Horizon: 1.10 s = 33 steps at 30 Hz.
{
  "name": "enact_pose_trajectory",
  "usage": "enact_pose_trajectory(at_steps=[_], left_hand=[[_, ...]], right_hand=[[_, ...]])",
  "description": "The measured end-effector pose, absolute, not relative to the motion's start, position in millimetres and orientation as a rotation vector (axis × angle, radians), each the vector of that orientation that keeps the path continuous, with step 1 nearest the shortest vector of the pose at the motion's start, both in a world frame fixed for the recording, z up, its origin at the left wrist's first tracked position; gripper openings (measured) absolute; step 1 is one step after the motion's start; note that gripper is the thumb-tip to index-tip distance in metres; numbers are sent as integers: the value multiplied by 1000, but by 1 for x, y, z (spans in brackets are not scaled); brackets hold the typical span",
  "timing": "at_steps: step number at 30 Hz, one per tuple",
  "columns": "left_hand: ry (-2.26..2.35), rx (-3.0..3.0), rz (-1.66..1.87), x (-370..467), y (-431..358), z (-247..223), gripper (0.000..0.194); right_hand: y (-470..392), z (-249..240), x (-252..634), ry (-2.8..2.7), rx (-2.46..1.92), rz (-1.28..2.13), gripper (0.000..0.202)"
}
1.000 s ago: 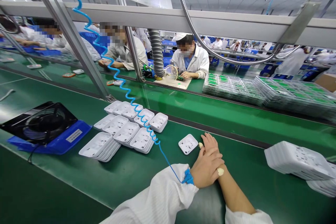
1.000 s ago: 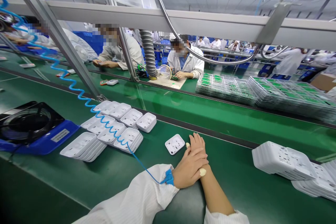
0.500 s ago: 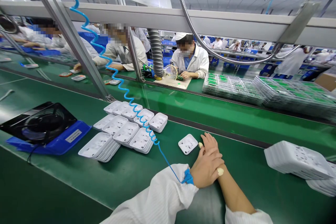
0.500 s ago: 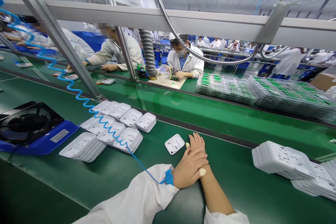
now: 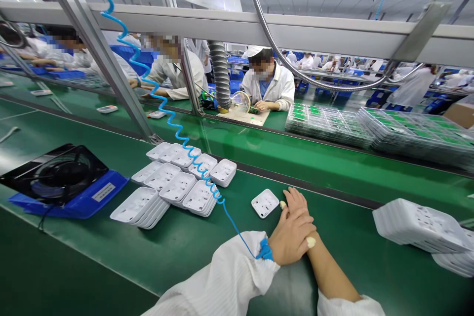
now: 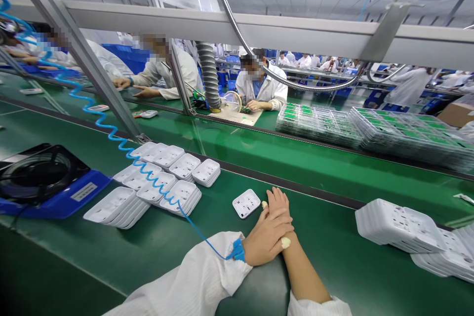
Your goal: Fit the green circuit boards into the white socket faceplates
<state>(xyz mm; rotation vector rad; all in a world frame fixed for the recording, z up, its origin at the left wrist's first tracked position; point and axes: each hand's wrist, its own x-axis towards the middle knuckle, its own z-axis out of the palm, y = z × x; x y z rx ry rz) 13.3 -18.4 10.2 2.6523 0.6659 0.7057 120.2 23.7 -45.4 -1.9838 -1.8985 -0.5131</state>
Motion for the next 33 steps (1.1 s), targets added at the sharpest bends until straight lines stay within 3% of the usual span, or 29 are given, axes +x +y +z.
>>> enact_pose_trajectory(at_steps=[23,33], left_hand=[[672,2639,689,13,-18,9,34],[674,2668,695,13,-18,10,34]], right_hand=[[26,-59,128,-1992,-1944,-443,44],[19,-47,124,-1961,-1917,-476,35]])
